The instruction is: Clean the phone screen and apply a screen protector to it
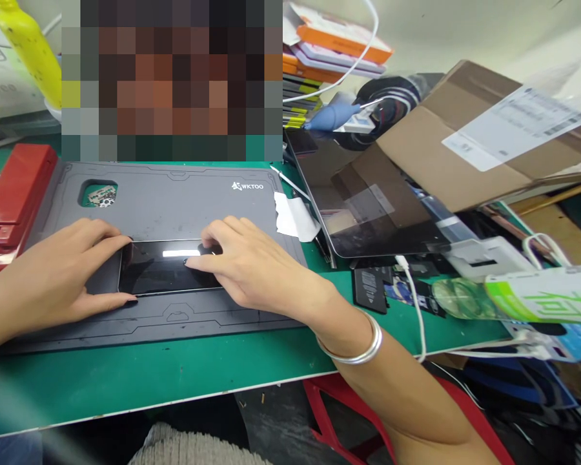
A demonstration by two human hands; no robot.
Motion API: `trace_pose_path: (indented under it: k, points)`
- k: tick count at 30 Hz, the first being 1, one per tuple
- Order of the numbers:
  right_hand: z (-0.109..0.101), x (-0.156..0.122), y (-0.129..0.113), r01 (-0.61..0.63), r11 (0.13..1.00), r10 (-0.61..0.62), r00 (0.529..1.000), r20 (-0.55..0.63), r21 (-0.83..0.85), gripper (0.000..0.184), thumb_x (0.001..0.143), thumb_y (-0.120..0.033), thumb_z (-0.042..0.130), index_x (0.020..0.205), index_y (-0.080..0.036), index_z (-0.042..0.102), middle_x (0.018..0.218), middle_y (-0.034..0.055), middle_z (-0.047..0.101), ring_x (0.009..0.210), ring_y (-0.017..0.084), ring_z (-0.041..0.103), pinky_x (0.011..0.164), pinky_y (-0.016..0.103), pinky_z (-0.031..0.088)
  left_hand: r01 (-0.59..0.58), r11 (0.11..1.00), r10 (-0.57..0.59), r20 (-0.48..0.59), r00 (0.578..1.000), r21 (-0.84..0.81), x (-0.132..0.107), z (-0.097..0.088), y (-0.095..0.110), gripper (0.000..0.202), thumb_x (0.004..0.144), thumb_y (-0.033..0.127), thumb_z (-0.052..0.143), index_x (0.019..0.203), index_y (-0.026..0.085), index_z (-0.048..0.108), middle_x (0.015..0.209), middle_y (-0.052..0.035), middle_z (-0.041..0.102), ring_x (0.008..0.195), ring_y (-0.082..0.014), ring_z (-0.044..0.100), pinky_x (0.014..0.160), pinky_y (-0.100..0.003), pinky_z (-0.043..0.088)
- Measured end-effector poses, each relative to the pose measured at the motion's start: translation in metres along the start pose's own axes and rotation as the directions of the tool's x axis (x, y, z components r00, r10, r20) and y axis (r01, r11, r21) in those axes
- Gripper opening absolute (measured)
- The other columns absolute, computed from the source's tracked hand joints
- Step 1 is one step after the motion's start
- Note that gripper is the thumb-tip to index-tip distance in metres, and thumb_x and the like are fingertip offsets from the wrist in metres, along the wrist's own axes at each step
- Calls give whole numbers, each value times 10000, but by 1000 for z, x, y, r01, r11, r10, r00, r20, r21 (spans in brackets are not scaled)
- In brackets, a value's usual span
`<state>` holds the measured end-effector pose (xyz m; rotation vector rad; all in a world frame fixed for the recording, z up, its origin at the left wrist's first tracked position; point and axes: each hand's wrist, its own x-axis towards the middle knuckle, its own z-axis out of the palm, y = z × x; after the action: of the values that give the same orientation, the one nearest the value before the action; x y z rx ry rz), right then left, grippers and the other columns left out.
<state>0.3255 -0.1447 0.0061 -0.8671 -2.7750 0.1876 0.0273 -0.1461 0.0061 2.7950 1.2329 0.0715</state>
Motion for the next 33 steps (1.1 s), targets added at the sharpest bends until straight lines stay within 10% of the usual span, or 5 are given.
trace_pose_path:
  k: [10,33]
  points:
    - [5,4,-8,57,996,-59,998,30,67,452,919,-484,627,1255,-182,630,1448,221,449,1375,381,382,1086,608,370,2,1000,-2,-7,1000,4,0,1,1,668,832,697,499,1165,131,623,1104,-180,589,1004,-365,558,870,-526,494]
    - [4,-1,13,70,994,-66,996,-52,86,514,827,-592,709,1193,-235,656,1504,171,400,1399,353,387,1108,590,363,-175,984,173,-31,984,-44,-4,3,5,423,964,457,454,1349,295,523,1357,-166,496,1171,-357,528,920,-543,490]
